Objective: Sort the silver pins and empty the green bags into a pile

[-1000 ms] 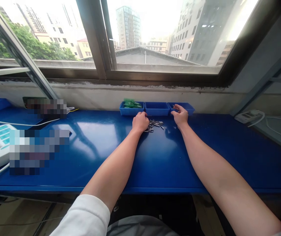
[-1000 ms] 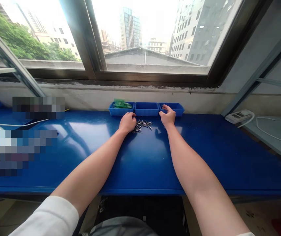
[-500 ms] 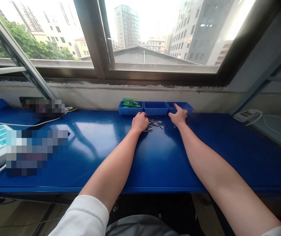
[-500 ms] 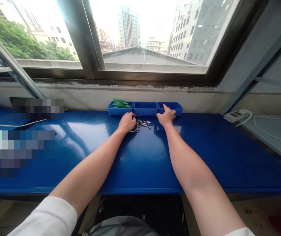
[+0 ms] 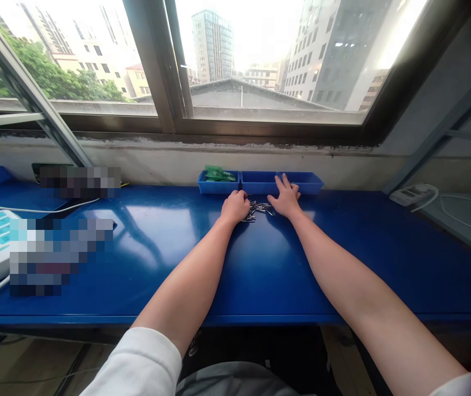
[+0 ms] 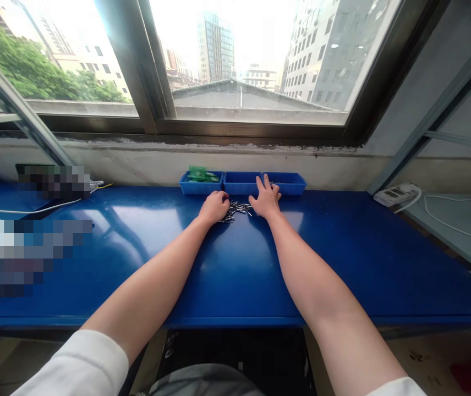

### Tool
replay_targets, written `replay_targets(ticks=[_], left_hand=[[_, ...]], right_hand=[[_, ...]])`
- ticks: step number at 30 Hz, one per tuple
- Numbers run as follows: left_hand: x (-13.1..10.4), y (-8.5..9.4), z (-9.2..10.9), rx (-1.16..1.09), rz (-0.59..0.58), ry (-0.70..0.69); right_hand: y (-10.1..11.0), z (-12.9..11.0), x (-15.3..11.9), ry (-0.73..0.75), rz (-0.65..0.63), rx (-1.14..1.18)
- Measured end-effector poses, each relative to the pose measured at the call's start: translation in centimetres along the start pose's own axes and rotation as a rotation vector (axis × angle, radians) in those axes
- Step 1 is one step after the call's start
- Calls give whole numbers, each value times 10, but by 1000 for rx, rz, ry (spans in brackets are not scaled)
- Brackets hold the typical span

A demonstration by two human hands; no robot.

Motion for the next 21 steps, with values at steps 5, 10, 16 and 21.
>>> replay_targets(ticks=[5,10,16,21], left_hand=[[-1,-3,4,-45,-75,-90],[-6,-5,13,-9,-226,-209],[-10,-6,18,92,-265,-311],[-10,-7,19,93,-239,-347]], right_hand=[[10,-8,-3,81,92,145],[0,-13,-8,162,-87,145],[-8,-19,-14,192,-235,72],[-10,-21,-14,131,-251,83]])
Point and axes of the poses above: each hand's wrist, its own x-axis towards the middle knuckle, its own y-axis out of the back of the hand, z = x × y, the point moved 4 cm from there along x, towards the middle knuckle, and after that the axes turned 9 degrees about -y, right-handed, at the moved point
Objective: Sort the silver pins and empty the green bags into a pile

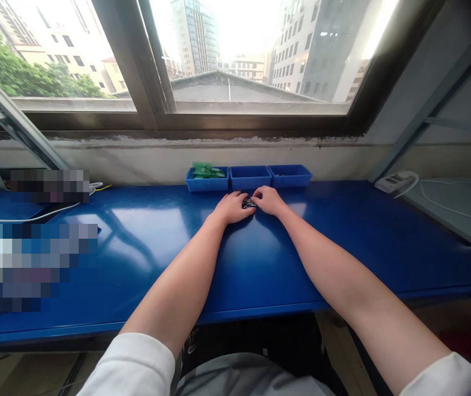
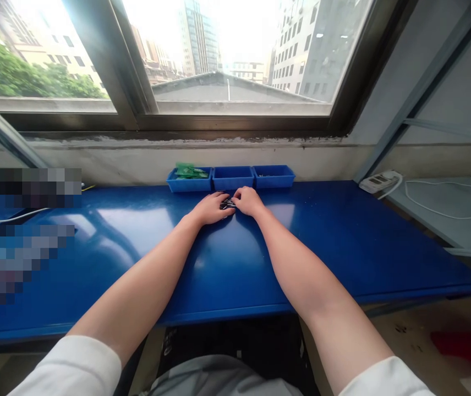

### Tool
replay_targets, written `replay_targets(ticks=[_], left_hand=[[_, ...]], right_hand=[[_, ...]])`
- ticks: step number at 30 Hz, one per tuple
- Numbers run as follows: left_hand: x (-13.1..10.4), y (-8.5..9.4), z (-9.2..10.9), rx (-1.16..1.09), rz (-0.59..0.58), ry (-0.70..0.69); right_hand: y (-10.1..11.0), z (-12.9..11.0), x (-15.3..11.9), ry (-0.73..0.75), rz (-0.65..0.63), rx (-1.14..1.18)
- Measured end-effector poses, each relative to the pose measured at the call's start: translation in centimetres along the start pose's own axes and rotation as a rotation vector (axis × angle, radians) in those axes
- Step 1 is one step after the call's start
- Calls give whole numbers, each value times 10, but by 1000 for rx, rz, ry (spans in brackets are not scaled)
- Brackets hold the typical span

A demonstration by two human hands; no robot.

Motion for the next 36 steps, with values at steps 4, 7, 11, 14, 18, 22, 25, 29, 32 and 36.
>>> replay_targets(ticks=[4,7,11,14,18,22,25,29,32,36], left_hand=[[0,3,2,-12,31,-3],[0,5,3,-28,46,5],[1,8,4,-41,125,-11],[3,10,4,-54,218,-29],[5,13,5,-58,299,-45],[6,15,5,-54,319,-37],[5,15,6,-46,308,-24],[4,17,4,-16,298,21],[5,18,5,-11,299,22],[6,18,5,-6,289,31]], right_hand=[[-2,-2,-1,27,3,-15],[-1,-5,-2,65,25,19],[5,-7,-3,70,141,89],[8,-9,-4,72,173,195],[11,-16,-8,74,179,262],[13,-20,-10,37,182,309],[9,-18,-10,22,152,448],[5,-14,-8,28,89,661],[6,-13,-7,16,61,733],[8,-11,-6,-36,41,806]])
Point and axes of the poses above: each hand's wrist, its own x-axis towards the middle knuckle, its own y-axis out of the back of the hand, z = x × y, the point moved 4 cm from there along x, towards the middle knuckle, and after that the axes turned 9 degrees about -y, right-handed, at the moved point
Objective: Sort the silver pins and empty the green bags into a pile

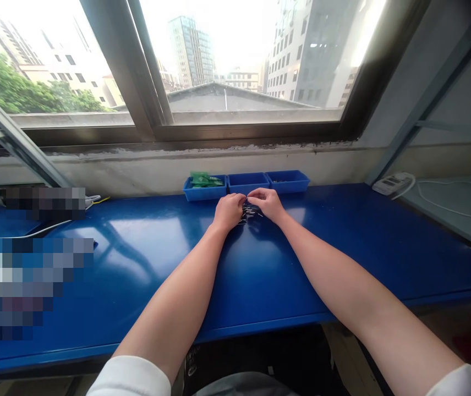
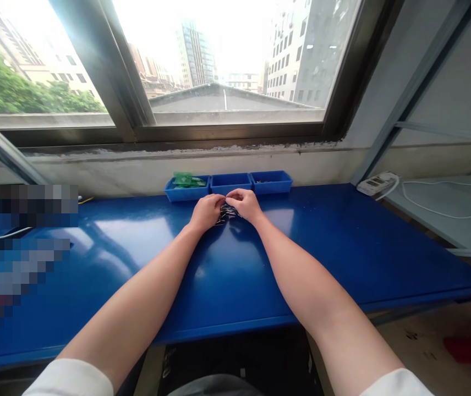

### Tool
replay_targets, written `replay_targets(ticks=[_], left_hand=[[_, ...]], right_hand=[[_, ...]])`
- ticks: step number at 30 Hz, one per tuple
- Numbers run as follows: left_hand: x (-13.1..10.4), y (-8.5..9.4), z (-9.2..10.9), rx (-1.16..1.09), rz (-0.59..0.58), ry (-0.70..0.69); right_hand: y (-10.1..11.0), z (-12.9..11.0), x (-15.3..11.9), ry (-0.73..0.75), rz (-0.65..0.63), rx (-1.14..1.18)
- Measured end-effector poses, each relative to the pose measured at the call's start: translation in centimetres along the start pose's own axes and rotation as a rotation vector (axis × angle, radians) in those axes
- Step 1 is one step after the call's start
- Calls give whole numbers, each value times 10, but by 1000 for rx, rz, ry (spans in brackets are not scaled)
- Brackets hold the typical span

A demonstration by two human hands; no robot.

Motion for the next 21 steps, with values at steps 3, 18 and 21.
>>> replay_targets(ticks=[3,18,21], left_hand=[[1,-1,-1,-12,17,8],[-2,-8,-16,58,-14,212],[-3,-7,-17,59,-29,221]], right_hand=[[2,2,2,-19,16,23],[31,-7,3,147,395,-436],[32,-6,4,139,440,-520]])
Point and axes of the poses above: each hand's wrist, its own x-axis towards the middle knuckle, its own y-axis out of the back of the hand, z = x × y, the point moved 4 cm from there along x, towards the middle knuckle, and after that the axes turned 9 degrees about -y, right-handed, at the moved point
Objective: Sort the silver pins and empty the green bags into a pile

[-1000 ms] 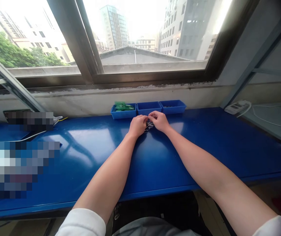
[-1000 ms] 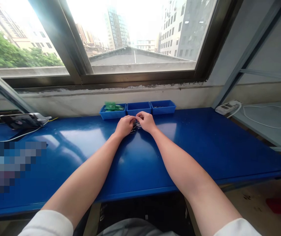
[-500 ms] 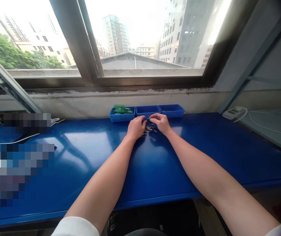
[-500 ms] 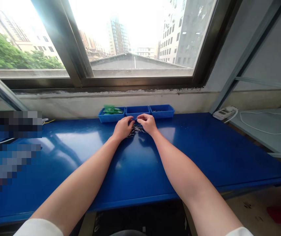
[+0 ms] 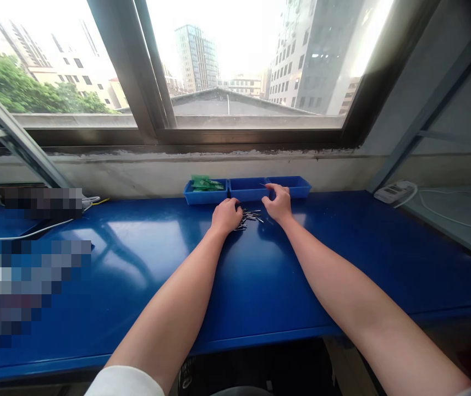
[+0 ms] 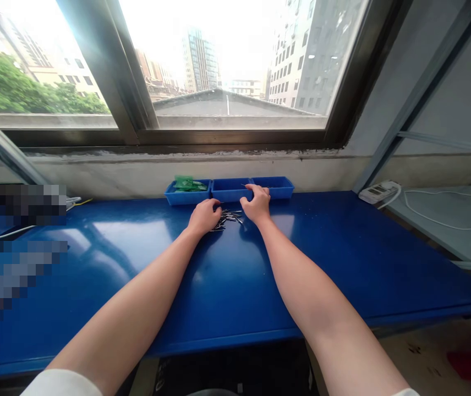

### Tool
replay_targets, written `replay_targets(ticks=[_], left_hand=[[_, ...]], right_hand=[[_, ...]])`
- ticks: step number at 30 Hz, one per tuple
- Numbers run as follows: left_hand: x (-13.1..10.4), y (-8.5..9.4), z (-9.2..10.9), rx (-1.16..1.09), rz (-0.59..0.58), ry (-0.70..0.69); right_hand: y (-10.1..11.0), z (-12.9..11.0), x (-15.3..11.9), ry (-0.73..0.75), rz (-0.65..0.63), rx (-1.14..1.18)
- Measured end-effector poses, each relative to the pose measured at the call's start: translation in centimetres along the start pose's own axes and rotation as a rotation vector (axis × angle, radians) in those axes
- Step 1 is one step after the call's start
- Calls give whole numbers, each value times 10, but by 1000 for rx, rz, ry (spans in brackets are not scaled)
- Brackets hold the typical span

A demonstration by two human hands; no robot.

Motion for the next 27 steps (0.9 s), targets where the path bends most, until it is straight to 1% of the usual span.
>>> replay_targets(ticks=[5,8,11,13,17,19,23,25,27], left_hand=[[-1,0,-1,-13,-19,7],[-1,-1,-2,-32,-27,2],[-1,-1,-3,-45,-31,5],[-2,-1,-3,-49,-37,7],[-2,-1,-3,-52,-49,11],[-2,-2,-2,-57,-52,11],[-2,-2,-1,-112,-45,31],[-2,-3,-1,-145,-65,31],[-2,-5,1,-152,-118,-3]], right_hand=[[6,9,5,-112,55,-110],[9,17,9,-179,53,-143],[8,24,11,-210,48,-161],[6,29,12,-219,33,-172],[0,33,10,-229,-40,-199],[0,31,9,-225,-38,-206],[2,22,7,-167,26,-187],[-1,16,4,-93,-12,-160],[-9,11,1,-9,-119,-138]])
Point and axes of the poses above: each hand's wrist, its own x-axis towards the middle knuckle, its own y-axis out of the back of the hand, z = x × y, the point moved 4 cm from there along x, towards the middle knuckle, and after that the axes turned 9 degrees about -y, right-handed, at the moved point
